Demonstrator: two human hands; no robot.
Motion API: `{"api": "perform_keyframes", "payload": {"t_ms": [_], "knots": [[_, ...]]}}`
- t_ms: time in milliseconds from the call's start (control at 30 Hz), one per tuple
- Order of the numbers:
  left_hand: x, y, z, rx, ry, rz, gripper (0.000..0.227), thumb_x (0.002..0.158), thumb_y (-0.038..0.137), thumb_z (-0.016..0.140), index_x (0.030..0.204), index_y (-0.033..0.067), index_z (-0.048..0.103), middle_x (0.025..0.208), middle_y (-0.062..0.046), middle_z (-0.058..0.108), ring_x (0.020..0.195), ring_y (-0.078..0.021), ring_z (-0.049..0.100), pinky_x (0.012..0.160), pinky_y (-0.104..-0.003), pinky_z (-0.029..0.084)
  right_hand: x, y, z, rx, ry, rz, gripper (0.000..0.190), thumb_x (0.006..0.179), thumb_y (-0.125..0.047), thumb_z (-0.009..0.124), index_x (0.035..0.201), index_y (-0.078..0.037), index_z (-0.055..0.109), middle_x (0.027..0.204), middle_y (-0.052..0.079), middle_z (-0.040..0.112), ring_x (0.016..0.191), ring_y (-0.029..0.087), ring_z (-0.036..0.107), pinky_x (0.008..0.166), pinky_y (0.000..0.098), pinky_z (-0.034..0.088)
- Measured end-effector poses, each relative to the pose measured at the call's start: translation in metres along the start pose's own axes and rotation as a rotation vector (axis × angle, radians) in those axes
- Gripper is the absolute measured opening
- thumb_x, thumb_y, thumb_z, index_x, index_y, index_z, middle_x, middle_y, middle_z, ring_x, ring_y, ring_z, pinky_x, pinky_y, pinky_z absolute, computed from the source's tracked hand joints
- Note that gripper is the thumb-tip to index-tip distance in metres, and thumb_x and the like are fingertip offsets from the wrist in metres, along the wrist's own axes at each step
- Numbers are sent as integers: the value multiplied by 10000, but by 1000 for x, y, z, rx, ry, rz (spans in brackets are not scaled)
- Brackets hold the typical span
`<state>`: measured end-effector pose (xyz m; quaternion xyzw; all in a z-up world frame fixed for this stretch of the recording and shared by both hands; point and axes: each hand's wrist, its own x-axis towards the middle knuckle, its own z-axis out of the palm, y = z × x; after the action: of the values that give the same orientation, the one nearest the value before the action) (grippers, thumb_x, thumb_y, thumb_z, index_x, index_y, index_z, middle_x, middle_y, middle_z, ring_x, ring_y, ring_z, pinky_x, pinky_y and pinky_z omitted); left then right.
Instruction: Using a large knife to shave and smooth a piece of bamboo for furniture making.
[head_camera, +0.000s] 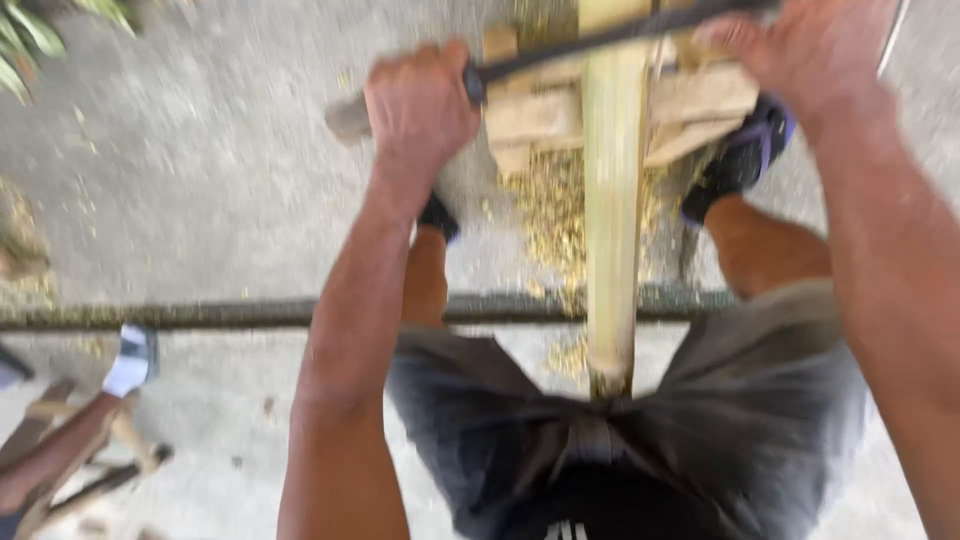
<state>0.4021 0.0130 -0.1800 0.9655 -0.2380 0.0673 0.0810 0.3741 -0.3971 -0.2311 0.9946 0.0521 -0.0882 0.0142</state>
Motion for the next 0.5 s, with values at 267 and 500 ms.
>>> {"api": "perform_keyframes", "payload": {"t_ms": [267, 500], "knots": [[19, -10, 18, 13, -3, 1, 286, 974, 291, 710, 745, 151, 611, 550, 7, 530, 433, -125, 481, 464, -362, 401, 14, -16, -52, 18, 107, -11, 636, 964, -754, 500, 998, -133, 632, 812, 146, 618, 845, 376, 620, 758, 579, 494], [19, -12, 23, 57, -42, -11, 325, 986, 332, 693, 721, 165, 608, 552, 34, 498, 452, -114, 449, 464, -345, 400, 6, -23, -61, 62, 235, -80, 516, 998, -683, 604, 914, -178, 665, 750, 2, 577, 804, 263, 620, 801, 525, 542]]}}
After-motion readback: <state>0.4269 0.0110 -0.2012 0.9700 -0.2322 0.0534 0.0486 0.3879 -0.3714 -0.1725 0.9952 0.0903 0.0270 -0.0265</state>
